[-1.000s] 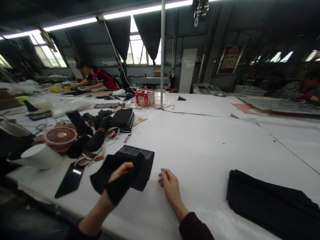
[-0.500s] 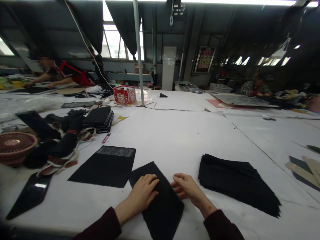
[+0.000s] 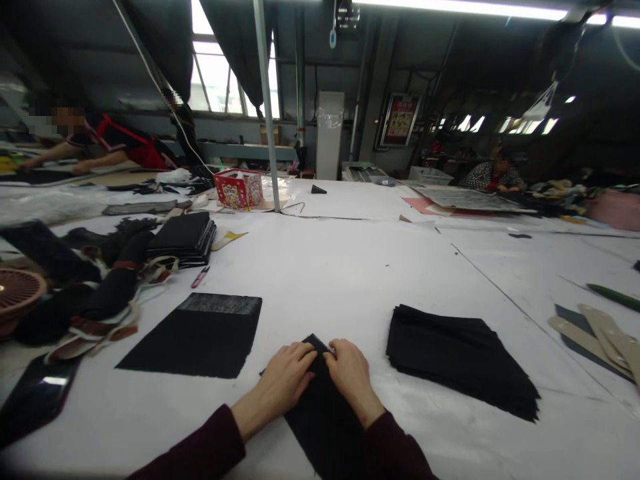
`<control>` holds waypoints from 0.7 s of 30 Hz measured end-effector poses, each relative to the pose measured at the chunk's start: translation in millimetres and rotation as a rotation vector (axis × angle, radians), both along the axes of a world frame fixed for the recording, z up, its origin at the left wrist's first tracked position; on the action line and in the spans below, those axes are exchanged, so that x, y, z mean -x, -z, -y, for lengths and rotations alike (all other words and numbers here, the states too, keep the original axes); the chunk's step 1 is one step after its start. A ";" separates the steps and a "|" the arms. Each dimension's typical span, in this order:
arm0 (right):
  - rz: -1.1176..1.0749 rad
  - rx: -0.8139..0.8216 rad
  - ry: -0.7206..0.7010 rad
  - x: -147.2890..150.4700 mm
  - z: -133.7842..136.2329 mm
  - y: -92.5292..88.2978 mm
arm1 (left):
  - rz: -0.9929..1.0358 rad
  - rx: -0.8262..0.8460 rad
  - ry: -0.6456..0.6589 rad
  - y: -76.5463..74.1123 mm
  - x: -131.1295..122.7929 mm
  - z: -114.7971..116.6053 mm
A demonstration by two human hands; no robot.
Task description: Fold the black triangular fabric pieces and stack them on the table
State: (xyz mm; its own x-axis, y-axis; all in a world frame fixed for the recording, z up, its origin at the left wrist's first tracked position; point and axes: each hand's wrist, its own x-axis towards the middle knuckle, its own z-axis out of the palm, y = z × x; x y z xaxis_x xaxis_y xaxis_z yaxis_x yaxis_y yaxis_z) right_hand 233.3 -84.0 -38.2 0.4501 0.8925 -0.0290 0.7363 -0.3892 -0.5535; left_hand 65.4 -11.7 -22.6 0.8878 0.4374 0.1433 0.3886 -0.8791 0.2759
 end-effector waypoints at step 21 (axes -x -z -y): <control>0.552 -0.431 -0.200 22.2 18.5 41.2 | 0.113 -0.007 -0.117 18.4 -2.9 -5.0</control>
State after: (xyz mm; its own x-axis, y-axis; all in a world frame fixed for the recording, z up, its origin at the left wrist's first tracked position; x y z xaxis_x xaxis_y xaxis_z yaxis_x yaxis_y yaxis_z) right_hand 211.1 -102.5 -79.4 0.1247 0.8404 0.5274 0.9867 -0.0491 -0.1549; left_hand 68.2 -6.7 -41.0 0.8087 0.5358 0.2429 0.4556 -0.8316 0.3176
